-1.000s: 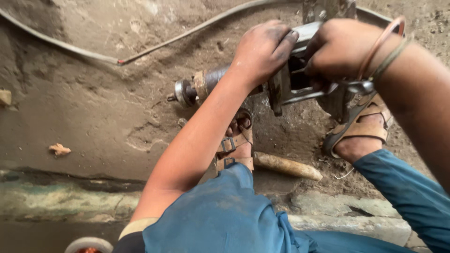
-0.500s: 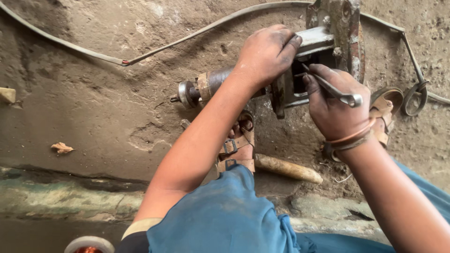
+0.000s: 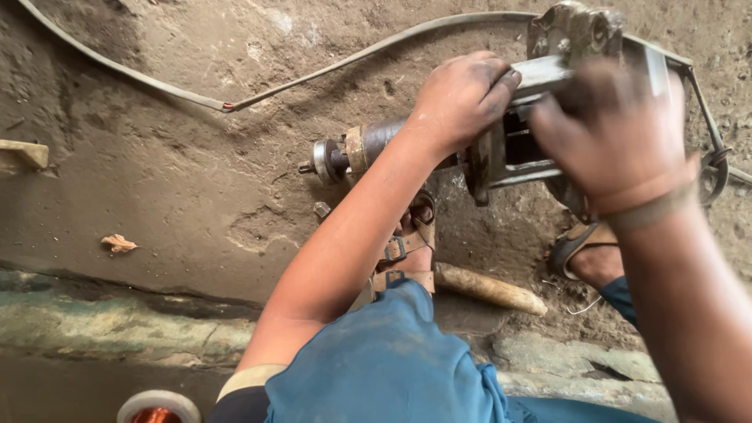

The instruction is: The person sits on the ground repairing a water pump motor assembly. They use a spanner to loosen and tighten bolts inside the pump housing, reposition the housing, and work on the shaft and mounting parts by hand.

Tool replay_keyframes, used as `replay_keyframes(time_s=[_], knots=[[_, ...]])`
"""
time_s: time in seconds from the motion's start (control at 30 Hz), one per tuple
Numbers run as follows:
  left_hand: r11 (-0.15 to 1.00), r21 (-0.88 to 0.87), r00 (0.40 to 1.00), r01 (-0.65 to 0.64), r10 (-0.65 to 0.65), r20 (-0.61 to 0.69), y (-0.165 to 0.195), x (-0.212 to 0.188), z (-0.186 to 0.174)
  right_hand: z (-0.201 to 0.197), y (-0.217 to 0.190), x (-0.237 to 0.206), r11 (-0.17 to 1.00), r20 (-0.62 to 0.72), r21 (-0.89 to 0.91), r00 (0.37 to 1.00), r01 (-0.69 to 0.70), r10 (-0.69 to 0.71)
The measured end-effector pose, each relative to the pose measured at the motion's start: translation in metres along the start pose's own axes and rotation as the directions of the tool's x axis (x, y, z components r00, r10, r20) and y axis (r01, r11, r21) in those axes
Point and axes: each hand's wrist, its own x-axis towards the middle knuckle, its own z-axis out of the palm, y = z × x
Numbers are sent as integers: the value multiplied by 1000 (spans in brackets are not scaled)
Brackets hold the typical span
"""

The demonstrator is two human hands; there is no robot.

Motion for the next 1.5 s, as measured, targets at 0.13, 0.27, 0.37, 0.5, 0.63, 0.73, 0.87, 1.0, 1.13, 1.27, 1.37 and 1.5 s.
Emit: replay_keyframes(time_s=[0.13,0.27,0.37,0.5,0.63,0.73,0.87,1.0,1.13,1.27,1.37,1.5], knots=[[998,46,999,41,-43,29,6,1,-3,0,-56,-44,491,481,314,582,-812,656],[994,39,991,99,-102,83,12,1,-6,23,-88,-67,512,348,425,657,-747,669],[992,32,986,125,-128,107,15,0,-7,33,-98,-84,544,261,447,685,-710,680],[997,51,998,52,-53,34,15,-2,-9,38,-101,-97,589,152,507,738,-630,658],[998,60,999,36,-37,20,12,-4,-5,39,-95,-88,583,143,534,745,-612,652],[997,78,1000,23,-23,1,9,-3,-3,28,-76,-75,512,526,386,639,-767,561],[996,77,999,46,-48,23,7,-1,-1,17,-58,-59,452,496,497,669,-741,553],[999,29,999,42,-42,13,5,0,-1,15,-76,-57,532,348,452,691,-716,634],[996,37,992,-82,85,-93,2,-5,-1,23,-99,-71,529,194,466,665,-710,721],[997,46,995,-68,71,-72,1,-4,-1,42,-105,-87,594,-8,488,677,-640,736],[998,65,1000,-14,15,-15,3,-3,0,52,-101,-98,618,-27,499,702,-607,711],[996,92,1000,5,-6,18,4,-2,2,54,-94,-105,684,-81,438,732,-583,676]])
